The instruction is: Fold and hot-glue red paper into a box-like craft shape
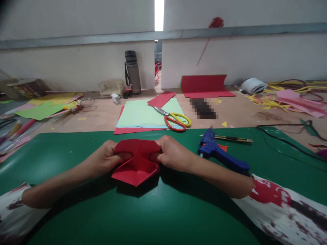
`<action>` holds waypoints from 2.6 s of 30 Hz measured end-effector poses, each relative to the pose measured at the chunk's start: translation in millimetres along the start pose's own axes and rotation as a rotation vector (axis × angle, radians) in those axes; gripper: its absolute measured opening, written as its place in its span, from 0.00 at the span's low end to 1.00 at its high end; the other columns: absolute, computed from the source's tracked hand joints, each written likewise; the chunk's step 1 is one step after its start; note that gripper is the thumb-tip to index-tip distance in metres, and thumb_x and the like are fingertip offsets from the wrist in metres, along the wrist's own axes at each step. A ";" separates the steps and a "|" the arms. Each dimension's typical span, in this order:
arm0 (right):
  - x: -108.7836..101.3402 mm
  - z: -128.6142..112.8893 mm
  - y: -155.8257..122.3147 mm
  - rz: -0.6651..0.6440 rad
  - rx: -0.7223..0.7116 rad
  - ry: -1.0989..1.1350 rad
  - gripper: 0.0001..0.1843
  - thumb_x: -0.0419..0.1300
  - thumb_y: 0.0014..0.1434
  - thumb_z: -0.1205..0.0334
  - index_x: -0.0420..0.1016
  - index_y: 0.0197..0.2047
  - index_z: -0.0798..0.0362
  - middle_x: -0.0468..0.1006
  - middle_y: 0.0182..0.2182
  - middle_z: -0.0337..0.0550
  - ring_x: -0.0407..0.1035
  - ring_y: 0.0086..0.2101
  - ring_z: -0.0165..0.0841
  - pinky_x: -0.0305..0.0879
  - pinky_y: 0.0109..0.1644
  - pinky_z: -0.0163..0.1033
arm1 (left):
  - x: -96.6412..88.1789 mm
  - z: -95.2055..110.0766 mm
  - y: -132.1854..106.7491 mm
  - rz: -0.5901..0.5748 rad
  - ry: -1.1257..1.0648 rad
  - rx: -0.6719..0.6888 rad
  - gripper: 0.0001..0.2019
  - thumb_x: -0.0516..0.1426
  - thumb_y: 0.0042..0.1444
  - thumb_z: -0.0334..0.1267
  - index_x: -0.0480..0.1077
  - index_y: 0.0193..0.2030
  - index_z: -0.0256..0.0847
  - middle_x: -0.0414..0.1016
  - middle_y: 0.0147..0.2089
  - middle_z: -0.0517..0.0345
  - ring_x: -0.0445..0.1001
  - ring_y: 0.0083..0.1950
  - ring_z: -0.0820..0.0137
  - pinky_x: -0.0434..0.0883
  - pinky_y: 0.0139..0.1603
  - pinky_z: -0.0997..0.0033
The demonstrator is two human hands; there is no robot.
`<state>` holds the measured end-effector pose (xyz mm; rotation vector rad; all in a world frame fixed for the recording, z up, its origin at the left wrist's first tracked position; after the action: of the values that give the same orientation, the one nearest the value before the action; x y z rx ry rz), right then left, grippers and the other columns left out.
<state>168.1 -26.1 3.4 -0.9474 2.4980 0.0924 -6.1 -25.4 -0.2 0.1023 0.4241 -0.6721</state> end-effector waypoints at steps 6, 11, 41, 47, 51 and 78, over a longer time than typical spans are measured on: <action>-3.3 -6.8 -5.2 0.101 -0.051 -0.252 0.09 0.51 0.49 0.74 0.71 0.26 0.56 0.71 0.24 0.35 0.62 0.25 0.28 0.57 0.28 0.32 | -2.5 -2.8 1.7 -0.019 0.110 0.026 0.09 0.52 0.54 0.33 0.72 0.30 0.35 0.69 0.27 0.60 0.65 0.27 0.74 0.61 0.27 0.79; -3.7 1.4 -3.5 0.075 -0.049 -0.134 0.09 0.53 0.53 0.70 0.74 0.33 0.56 0.73 0.26 0.36 0.67 0.30 0.32 0.62 0.33 0.33 | -4.2 -6.5 2.6 -0.080 0.114 0.017 0.08 0.52 0.54 0.32 0.72 0.31 0.33 0.70 0.28 0.59 0.65 0.28 0.74 0.61 0.28 0.78; -21.6 13.2 -16.9 0.157 0.022 -0.092 0.11 0.54 0.58 0.59 0.76 0.38 0.53 0.74 0.30 0.39 0.66 0.30 0.31 0.60 0.31 0.32 | -8.6 -0.8 0.1 0.014 0.208 0.083 0.15 0.46 0.62 0.40 0.69 0.32 0.36 0.66 0.26 0.61 0.60 0.26 0.75 0.58 0.27 0.80; -21.1 10.1 -18.7 0.236 0.016 -0.132 0.12 0.51 0.60 0.60 0.74 0.40 0.53 0.75 0.34 0.40 0.68 0.35 0.34 0.61 0.36 0.33 | -8.6 -1.3 -4.5 -0.060 0.187 0.080 0.15 0.46 0.63 0.39 0.68 0.30 0.36 0.64 0.26 0.62 0.58 0.26 0.76 0.57 0.28 0.79; -20.4 9.1 -19.3 0.239 -0.023 -0.262 0.13 0.49 0.62 0.58 0.70 0.31 0.54 0.70 0.26 0.37 0.62 0.27 0.29 0.56 0.30 0.32 | -9.4 -1.0 -3.8 0.002 0.205 0.112 0.15 0.46 0.63 0.38 0.66 0.28 0.37 0.59 0.23 0.64 0.56 0.24 0.77 0.55 0.26 0.80; -7.4 8.3 -12.5 0.066 0.068 -0.710 0.09 0.49 0.54 0.71 0.62 0.24 0.53 0.68 0.20 0.39 0.57 0.21 0.27 0.48 0.25 0.33 | -25.1 -8.1 2.4 0.078 0.345 0.099 0.10 0.50 0.56 0.33 0.72 0.40 0.38 0.75 0.36 0.57 0.72 0.37 0.70 0.68 0.37 0.74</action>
<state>184.2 -29.2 0.5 -0.6510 1.8585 0.3047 -24.9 -7.1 2.7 0.3300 0.7150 -0.5988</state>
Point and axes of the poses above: each hand's wrist, its own y-axis towards the middle knuckle, its own x-axis out of the palm, z = x × y, the point moved 4 cm from there along y, towards the middle knuckle
